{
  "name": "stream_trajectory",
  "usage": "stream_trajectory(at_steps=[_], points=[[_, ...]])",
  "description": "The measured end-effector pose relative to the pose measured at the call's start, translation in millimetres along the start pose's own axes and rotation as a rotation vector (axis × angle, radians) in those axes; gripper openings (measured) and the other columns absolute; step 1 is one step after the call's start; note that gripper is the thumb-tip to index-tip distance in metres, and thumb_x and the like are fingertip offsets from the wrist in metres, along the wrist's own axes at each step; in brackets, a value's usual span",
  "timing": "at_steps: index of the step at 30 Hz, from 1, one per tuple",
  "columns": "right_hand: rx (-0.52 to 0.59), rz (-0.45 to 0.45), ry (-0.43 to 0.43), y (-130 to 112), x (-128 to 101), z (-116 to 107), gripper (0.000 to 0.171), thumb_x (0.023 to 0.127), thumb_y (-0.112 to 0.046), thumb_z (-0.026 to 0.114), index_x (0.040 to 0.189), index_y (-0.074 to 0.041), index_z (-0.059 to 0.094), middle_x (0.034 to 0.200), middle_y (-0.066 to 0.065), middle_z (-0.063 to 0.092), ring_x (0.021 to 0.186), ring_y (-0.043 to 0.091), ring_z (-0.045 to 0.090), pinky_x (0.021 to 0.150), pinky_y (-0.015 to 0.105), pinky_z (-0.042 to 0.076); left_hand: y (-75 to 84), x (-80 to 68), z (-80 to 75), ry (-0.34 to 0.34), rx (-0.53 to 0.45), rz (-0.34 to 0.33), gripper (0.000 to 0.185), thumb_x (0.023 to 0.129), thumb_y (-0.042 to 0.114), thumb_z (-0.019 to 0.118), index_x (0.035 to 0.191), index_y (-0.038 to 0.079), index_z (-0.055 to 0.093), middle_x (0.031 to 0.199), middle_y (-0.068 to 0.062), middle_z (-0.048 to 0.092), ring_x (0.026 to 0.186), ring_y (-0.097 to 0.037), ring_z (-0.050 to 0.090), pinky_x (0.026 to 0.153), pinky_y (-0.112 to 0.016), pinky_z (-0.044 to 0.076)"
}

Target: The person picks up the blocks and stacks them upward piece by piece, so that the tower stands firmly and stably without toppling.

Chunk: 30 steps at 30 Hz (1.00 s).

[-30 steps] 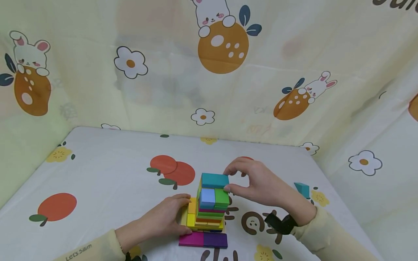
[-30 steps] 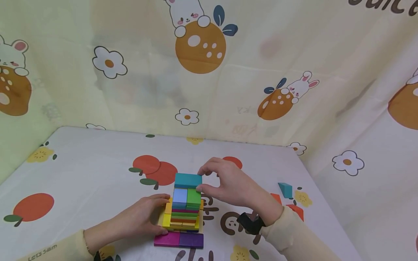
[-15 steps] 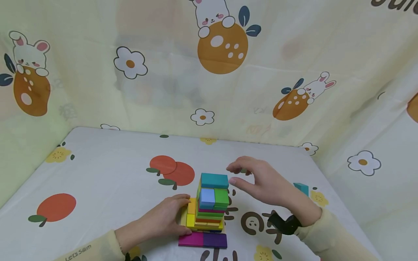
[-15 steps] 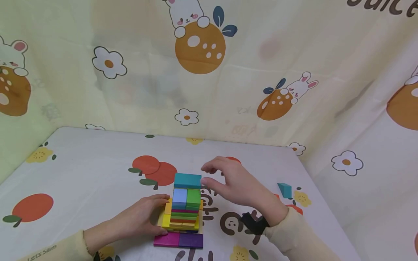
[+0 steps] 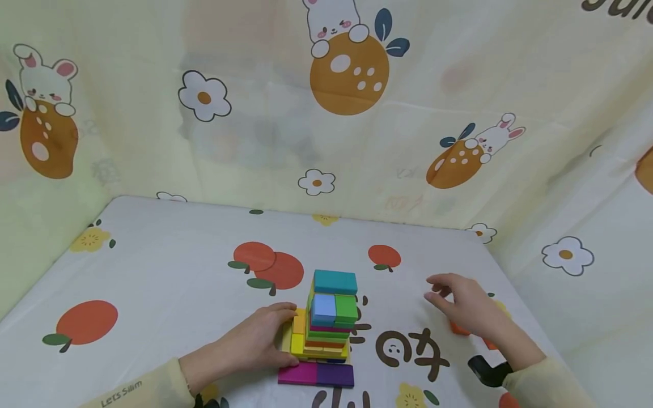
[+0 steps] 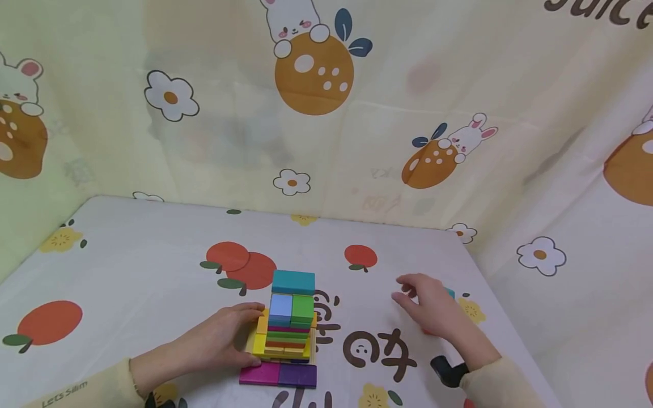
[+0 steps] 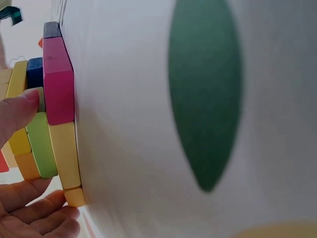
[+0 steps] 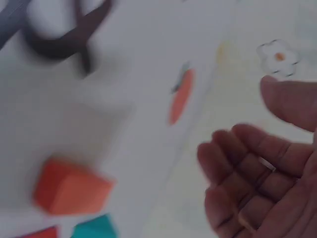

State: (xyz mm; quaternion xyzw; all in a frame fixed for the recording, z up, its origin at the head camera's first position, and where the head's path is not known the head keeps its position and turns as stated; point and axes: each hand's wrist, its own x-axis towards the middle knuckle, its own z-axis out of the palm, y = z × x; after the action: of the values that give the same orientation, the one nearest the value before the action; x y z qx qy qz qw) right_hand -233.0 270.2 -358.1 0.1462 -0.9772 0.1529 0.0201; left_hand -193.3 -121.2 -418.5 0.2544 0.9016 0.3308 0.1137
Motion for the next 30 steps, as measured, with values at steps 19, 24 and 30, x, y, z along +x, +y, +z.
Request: stream_trajectory(at_steps=[19,24,30], points=[[-0.087,0.279,-0.217,35,-19,43,0.033,0.086,-0.024,0.081,0.101,0.002,0.068,0.077,0.003,0.059,0.072,0.017,0.053,0.064,0.030,0.047,0.7,0.0,0.1,-0.008,-0.006,-0.010,0.075,0.076,0.033,0.090,0.135,-0.004,0.061,0.145,-0.018,0.057,0.135,-0.038,0.054,0.113,-0.055,0.046],[0.001,0.172,-0.211,25,-22,48,0.036,0.082,-0.015,0.085,0.113,-0.005,0.071,0.093,0.000,0.066,0.083,0.015,0.058,0.073,0.032,0.056,0.9,0.1,-0.1,-0.006,-0.006,-0.011,0.075,0.076,0.032,0.090,0.135,-0.004,0.061,0.145,-0.019,0.058,0.135,-0.038,0.054,0.112,-0.056,0.046],[0.054,0.172,-0.176,28,-32,48,0.039,0.081,-0.016,0.086,0.117,-0.008,0.072,0.098,-0.003,0.068,0.088,0.012,0.060,0.073,0.024,0.056,1.3,0.1,-0.2,-0.006,-0.006,-0.013,0.076,0.076,0.033,0.090,0.135,-0.004,0.061,0.145,-0.018,0.057,0.135,-0.038,0.054,0.112,-0.056,0.046]])
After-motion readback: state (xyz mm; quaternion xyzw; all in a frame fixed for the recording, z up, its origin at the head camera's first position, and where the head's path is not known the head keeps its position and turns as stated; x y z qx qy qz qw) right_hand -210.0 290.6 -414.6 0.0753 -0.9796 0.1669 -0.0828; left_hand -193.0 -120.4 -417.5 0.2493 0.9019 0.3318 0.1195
